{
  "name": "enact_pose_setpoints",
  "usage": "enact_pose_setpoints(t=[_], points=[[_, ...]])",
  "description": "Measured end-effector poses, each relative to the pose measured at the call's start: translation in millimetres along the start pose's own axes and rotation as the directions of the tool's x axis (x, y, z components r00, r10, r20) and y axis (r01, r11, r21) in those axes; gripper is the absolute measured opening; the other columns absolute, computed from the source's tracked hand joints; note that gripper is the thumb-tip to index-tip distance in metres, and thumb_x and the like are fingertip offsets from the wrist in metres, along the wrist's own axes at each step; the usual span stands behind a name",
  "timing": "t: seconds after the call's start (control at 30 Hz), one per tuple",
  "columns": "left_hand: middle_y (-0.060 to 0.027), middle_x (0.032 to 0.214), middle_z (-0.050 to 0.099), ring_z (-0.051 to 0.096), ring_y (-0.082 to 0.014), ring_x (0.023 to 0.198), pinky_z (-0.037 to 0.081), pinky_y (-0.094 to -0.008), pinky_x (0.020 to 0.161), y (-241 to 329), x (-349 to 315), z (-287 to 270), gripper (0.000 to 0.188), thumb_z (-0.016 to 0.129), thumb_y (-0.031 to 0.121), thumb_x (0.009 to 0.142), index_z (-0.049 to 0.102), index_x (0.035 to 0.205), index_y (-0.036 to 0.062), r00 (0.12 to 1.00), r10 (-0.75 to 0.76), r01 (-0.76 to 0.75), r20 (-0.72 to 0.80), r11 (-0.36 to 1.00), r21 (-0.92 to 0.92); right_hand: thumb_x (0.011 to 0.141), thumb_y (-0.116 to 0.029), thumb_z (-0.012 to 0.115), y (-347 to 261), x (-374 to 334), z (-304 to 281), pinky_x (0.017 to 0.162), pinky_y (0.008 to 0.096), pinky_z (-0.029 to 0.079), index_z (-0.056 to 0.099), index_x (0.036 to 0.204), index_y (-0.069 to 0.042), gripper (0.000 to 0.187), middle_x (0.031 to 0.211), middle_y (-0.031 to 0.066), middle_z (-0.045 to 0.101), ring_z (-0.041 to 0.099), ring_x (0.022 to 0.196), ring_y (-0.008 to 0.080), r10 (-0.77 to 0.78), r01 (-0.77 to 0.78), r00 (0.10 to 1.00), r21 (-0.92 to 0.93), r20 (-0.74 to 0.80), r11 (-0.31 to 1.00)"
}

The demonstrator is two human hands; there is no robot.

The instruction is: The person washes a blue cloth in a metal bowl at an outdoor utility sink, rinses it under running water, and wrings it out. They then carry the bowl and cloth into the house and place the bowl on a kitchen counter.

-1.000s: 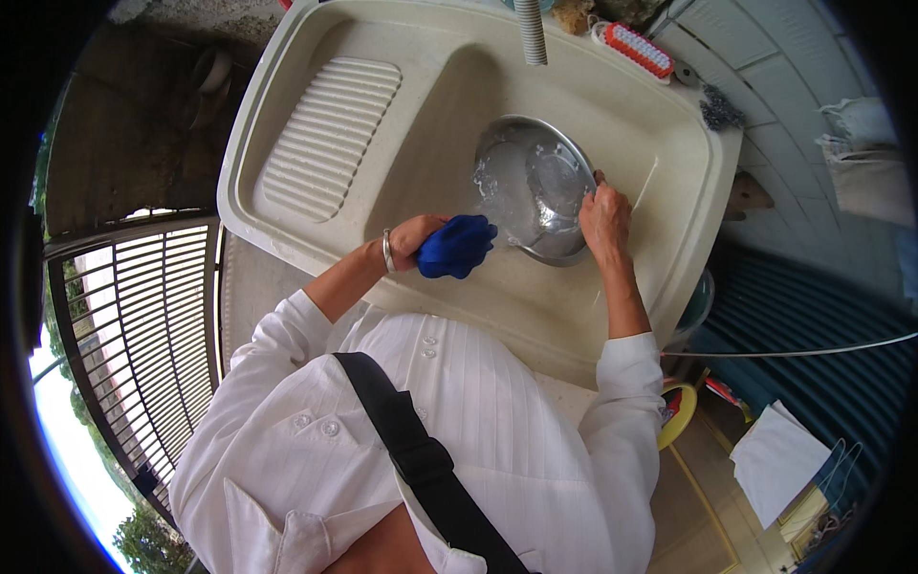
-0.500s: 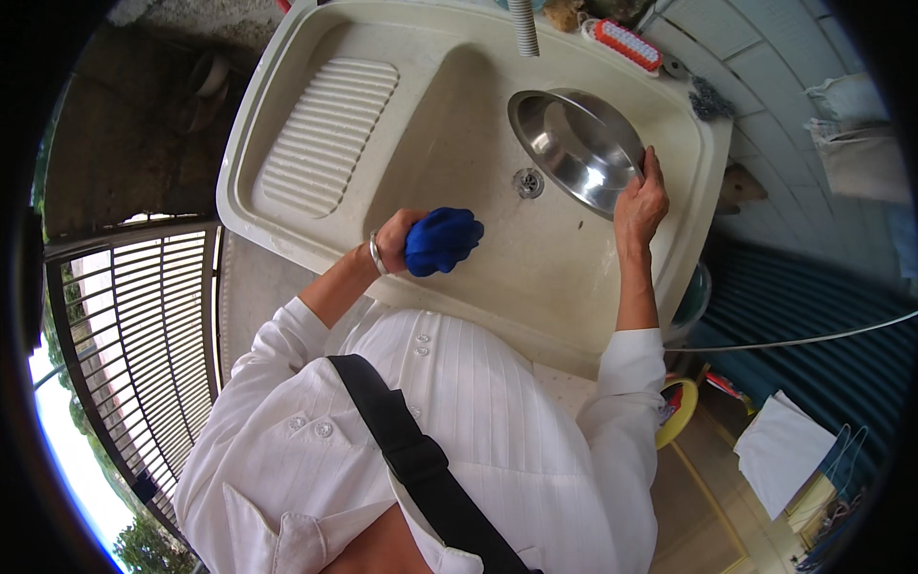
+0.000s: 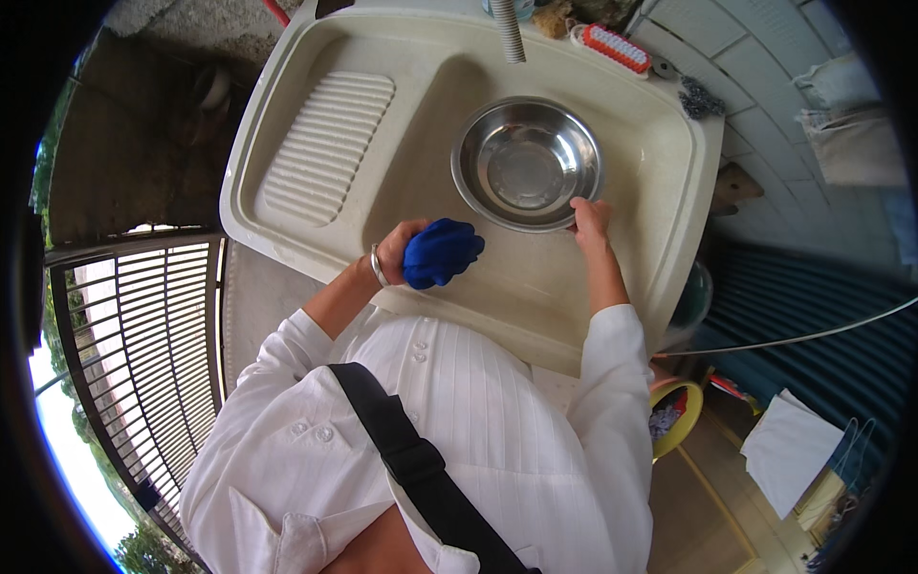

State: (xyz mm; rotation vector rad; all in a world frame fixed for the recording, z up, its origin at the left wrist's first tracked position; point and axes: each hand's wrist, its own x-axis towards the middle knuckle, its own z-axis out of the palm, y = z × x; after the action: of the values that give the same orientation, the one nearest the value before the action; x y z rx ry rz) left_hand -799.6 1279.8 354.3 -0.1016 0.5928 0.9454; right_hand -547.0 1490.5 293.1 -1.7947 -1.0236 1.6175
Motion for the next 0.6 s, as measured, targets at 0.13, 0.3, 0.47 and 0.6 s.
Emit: enact_pose_setpoints(t=[0.13, 0.3, 0.47, 0.6], points=[[-0.0139, 0.1, 0.061, 0.061, -0.0221, 0.082, 0.051, -0.0324, 0.066, 1.5, -2.2, -5.9, 0.04, 0.034, 0.027, 0.089, 0.054, 0.11, -0.0008, 0.998, 0.062, -0.063, 0.028, 0.997, 0.052, 0.069, -0.006, 0.06, 5.9, 12.9, 14.3, 0.043, 0.0359, 0.047, 0.055, 0.082, 0.003, 0.016, 0.071, 0.0108, 0.058, 0.058, 0.057, 0.023, -0.023, 0.022, 0.999, -0.013, -0.038, 1.0], [-0.0132, 0.099, 0.061, 0.062, -0.0211, 0.082, 0.052, -0.0321, 0.066, 12.4, -11.5, -12.4, 0.039, 0.034, 0.026, 0.09, 0.054, 0.11, -0.0014, 0.988, 0.153, -0.154, 0.031, 0.987, 0.034, 0.07, -0.006, 0.061, 46.3, 79.1, -28.3, 0.049, 0.0367, 0.051, 0.056, 0.087, 0.002, 0.02, 0.077, 0.011, 0.059, 0.06, 0.063, 0.0236, -0.145, 0.131, 0.985, -0.141, -0.098, 0.981], [-0.0119, 0.092, 0.063, 0.063, -0.0195, 0.077, 0.053, -0.0305, 0.066, 48.0, -31.3, -27.9, 0.033, 0.039, 0.022, 0.09, 0.057, 0.103, -0.0014, 0.887, 0.414, -0.375, -0.203, 0.904, 0.206, 0.068, -0.007, 0.065, 47.4, 81.7, -50.4, 0.055, 0.0373, 0.051, 0.057, 0.093, 0.002, 0.028, 0.083, 0.0113, 0.06, 0.06, 0.07, 0.0242, -0.101, 0.076, 0.964, -0.107, -0.246, 0.991], [-0.012, 0.095, 0.062, 0.063, -0.0188, 0.08, 0.053, -0.029, 0.067, 85.2, -50.1, -65.7, 0.032, 0.038, 0.018, 0.089, 0.056, 0.106, -0.0023, 0.678, 0.72, -0.426, -0.15, 0.551, 0.717, 0.07, -0.016, 0.067, 36.7, 63.2, -43.7, 0.072, 0.0423, 0.049, 0.053, 0.104, 0.004, 0.042, 0.098, 0.018, 0.058, 0.059, 0.083, 0.0317, -0.338, 0.093, 0.864, -0.542, -0.372, 0.835]])
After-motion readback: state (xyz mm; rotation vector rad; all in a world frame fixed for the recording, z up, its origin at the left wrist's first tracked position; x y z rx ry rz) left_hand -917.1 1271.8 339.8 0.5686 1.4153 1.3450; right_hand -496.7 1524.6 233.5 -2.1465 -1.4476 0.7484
